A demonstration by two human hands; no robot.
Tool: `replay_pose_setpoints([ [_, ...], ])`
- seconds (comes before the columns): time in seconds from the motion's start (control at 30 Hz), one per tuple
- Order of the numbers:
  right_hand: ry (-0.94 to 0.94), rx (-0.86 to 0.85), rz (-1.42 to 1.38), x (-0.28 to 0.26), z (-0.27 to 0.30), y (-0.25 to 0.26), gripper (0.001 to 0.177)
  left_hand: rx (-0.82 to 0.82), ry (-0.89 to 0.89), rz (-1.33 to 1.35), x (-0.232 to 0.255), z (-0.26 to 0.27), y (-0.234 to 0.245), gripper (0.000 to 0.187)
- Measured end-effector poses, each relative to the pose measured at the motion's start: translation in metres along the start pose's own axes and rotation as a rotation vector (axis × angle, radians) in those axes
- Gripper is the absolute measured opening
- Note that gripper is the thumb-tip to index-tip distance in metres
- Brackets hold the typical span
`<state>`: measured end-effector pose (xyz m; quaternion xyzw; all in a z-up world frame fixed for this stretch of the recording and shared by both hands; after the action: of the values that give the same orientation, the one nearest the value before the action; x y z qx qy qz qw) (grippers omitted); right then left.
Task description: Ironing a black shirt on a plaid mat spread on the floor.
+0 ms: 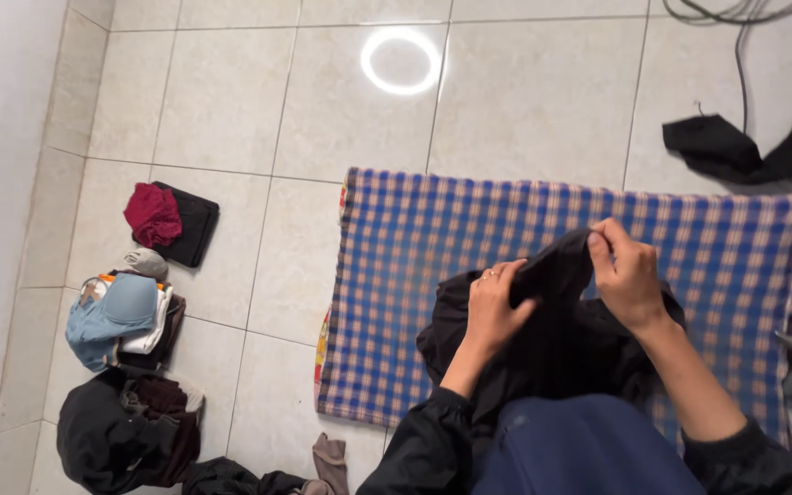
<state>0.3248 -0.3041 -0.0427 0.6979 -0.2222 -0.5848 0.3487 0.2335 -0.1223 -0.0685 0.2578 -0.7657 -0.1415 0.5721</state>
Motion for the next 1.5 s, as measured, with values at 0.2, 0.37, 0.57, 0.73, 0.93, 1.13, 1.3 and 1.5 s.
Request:
replay_pose_setpoints([
  [0.2, 0.049, 0.323, -0.124, -0.007, 0.056, 0.011, 0.016, 0.116, 0.123, 0.136, -0.031, 0.054, -0.004, 0.027],
  [0.37, 0.032, 0.398, -0.196, 0.005, 0.11, 0.038, 0.02, 0.151, 0.092, 0.26, -0.001, 0.078, 0.021, 0.014],
  [0.57, 0.066, 0.392, 0.054, 0.06, 0.186, 0.079, 0.041, 0.109, -0.149, 0.235, 0.045, 0.144, 0.018, 0.009],
  [0.73, 0.042, 0.367, 0.396, 0.165, 0.245, 0.073, 0.052, -0.115, -0.252, 0.207, 0.06, 0.21, -0.027, 0.013],
  [0.93, -0.027, 0.262, 0.418, 0.277, 0.275, 0.052, 0.048, -0.292, -0.161, 0.237, 0.041, 0.247, -0.045, 0.016],
  [1.13, -0.165, 0.227, 0.14, 0.398, 0.271, 0.004, 0.042, 0.104, -0.011, 0.189, -0.037, 0.222, -0.003, 0.005],
  [1.3, 0.041, 0.311, 0.319, 0.247, 0.231, -0.03, 0.02, 0.265, 0.244, 0.021, -0.116, 0.202, 0.007, 0.033],
  [1.5, 0.225, -0.113, 0.034, 0.07, 0.175, -0.14, 0.02, 0.016, 0.295, -0.059, -0.183, 0.23, -0.069, 0.06],
])
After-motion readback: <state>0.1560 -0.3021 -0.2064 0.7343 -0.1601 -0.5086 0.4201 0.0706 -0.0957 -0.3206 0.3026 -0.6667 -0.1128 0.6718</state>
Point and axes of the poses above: each hand's wrist, its own z-axis away from the middle knuckle, its own y-axis out of the back of the hand, x = y × z, the point moved 4 cm from there along -z, towards the middle knuckle, and after that the axes turned 9 degrees about z, right-handed, at the moved point
